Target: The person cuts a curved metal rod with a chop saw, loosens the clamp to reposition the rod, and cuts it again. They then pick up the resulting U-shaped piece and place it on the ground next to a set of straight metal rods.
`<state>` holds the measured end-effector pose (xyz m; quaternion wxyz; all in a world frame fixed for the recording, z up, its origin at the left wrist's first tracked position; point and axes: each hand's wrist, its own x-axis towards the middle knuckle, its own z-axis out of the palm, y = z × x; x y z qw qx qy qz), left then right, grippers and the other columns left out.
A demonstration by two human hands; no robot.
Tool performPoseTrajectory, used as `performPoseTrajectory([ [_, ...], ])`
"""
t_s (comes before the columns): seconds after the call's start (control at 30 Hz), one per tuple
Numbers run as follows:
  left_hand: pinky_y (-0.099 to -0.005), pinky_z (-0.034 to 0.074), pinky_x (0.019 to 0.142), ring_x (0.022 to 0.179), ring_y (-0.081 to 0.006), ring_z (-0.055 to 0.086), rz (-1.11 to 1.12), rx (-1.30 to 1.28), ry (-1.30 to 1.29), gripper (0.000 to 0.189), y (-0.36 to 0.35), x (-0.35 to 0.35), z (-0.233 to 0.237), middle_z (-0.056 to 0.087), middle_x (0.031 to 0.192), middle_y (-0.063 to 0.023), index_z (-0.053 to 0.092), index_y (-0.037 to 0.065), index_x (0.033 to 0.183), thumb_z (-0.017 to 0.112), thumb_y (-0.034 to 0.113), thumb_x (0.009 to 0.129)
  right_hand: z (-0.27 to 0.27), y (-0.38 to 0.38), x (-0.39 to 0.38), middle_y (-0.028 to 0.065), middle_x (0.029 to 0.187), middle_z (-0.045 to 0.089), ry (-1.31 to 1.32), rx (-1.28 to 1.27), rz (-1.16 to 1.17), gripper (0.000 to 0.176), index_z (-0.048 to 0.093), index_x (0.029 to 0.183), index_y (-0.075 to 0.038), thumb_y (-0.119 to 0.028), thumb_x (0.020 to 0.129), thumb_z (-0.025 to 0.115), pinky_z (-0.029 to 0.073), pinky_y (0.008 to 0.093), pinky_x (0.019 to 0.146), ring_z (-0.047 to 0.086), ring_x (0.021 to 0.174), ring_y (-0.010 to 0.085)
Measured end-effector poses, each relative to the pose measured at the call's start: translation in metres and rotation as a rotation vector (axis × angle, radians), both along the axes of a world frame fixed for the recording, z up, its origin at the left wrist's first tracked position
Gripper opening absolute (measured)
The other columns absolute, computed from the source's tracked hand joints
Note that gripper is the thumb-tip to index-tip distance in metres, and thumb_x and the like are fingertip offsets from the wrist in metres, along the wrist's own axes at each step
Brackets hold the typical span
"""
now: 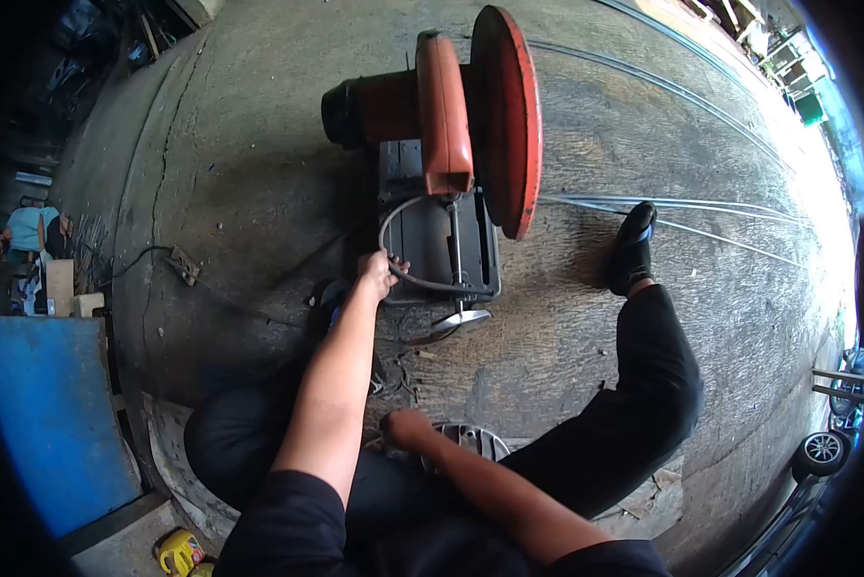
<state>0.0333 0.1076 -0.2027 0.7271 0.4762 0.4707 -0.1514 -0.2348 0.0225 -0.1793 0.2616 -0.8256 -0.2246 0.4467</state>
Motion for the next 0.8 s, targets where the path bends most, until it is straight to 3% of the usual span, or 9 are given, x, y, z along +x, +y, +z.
performPoseTrajectory([
  [0.13,-0.0338,0.048,0.056,0.061,-0.0186,0.053,-0.031,-0.028,-0.008,0.02,0.015,-0.001,-0.011,0.046,0.066,-0.0024,0.044,0.011,0.087,0.04,0.028,0.097,0.0,-0.028,0.032,0.0172,0.103,0.066,0.145,0.013,-0.685,0.038,0.063,0.11,-0.009,-0.022,0.075,0.066,0.05,0.0414,0.08,0.064,0.095,0.0311],
  [0.2,-0.0297,0.039,0.049,0.051,-0.0138,0.044,0.029,0.05,0.021,0.027,0.008,-0.001,-0.003,0.04,0.059,0.0005,0.042,0.014,0.081,0.039,0.035,0.097,-0.035,-0.047,0.053,0.015,0.111,0.063,-0.128,0.411,-1.299,0.045,0.057,0.118,-0.008,-0.017,0.076,0.067,0.047,0.0392,0.082,0.061,0.103,0.0269],
  [0.27,-0.0288,0.034,0.042,0.042,-0.0129,0.038,0.171,-0.015,-0.024,0.028,0.013,-0.009,-0.01,0.038,0.055,-0.0003,0.042,0.012,0.074,0.043,0.031,0.095,-0.019,-0.073,0.088,0.0154,0.118,0.059,0.44,0.594,-1.686,0.054,0.047,0.127,-0.006,-0.012,0.077,0.067,0.045,0.0373,0.085,0.055,0.11,0.0264],
  [0.4,-0.0253,0.027,0.04,0.041,-0.011,0.029,0.26,0.03,-0.05,0.038,0.018,-0.018,-0.01,0.031,0.052,0.0025,0.038,0.015,0.068,0.038,0.037,0.098,-0.024,-0.078,0.088,0.0153,0.114,0.06,0.373,0.604,-1.664,0.054,0.045,0.128,-0.006,-0.011,0.078,0.065,0.046,0.0369,0.084,0.056,0.109,0.026],
  [0.47,-0.025,0.025,0.039,0.04,-0.0111,0.026,0.318,-0.009,-0.049,0.039,0.02,-0.022,-0.003,0.029,0.051,0.003,0.037,0.015,0.066,0.037,0.036,0.099,-0.023,-0.062,0.07,0.0227,0.103,0.064,-0.337,0.602,-1.431,0.048,0.048,0.126,-0.002,-0.007,0.079,0.057,0.048,0.0378,0.073,0.065,0.093,0.0332],
  [0.5,-0.0248,0.024,0.039,0.039,-0.0111,0.023,0.366,-0.055,-0.055,0.041,0.02,-0.021,0.003,0.028,0.05,0.0034,0.035,0.015,0.064,0.035,0.035,0.099,-0.022,-0.056,0.062,0.0227,0.103,0.064,-0.337,0.611,-1.431,0.048,0.048,0.126,-0.002,-0.007,0.079,0.057,0.048,0.0378,0.073,0.065,0.093,0.0332],
  [0.6,-0.0247,0.023,0.039,0.039,-0.0112,0.02,0.447,-0.114,-0.068,0.043,0.024,-0.028,0.003,0.025,0.049,0.0036,0.032,0.016,0.061,0.034,0.036,0.099,-0.015,-0.042,0.034,0.0218,0.103,0.064,0.103,0.093,-0.245,0.039,0.064,0.112,-0.009,-0.017,0.075,0.057,0.049,0.0442,0.086,0.061,0.098,0.0363],
  [0.77,-0.0265,0.027,0.042,0.042,-0.0135,0.024,0.716,-0.221,-0.163,0.035,0.016,-0.089,0.036,0.03,0.053,0.001,0.034,0.014,0.07,0.027,0.031,0.099,-0.006,0.009,0.014,0.023,0.091,0.066,0.023,0.479,-0.803,0.034,0.063,0.107,-0.001,-0.021,0.082,0.054,0.048,0.0426,0.082,0.064,0.089,0.0335],
  [0.8,-0.0269,0.026,0.042,0.042,-0.0142,0.024,0.746,-0.235,-0.191,0.039,0.011,-0.104,0.054,0.029,0.052,0.0002,0.034,0.013,0.07,0.025,0.036,0.1,0.002,0.007,0.024,0.0175,0.095,0.066,0.325,0.578,-1.007,0.032,0.061,0.109,-0.001,-0.02,0.085,0.052,0.047,0.0377,0.079,0.063,0.089,0.0253],
])
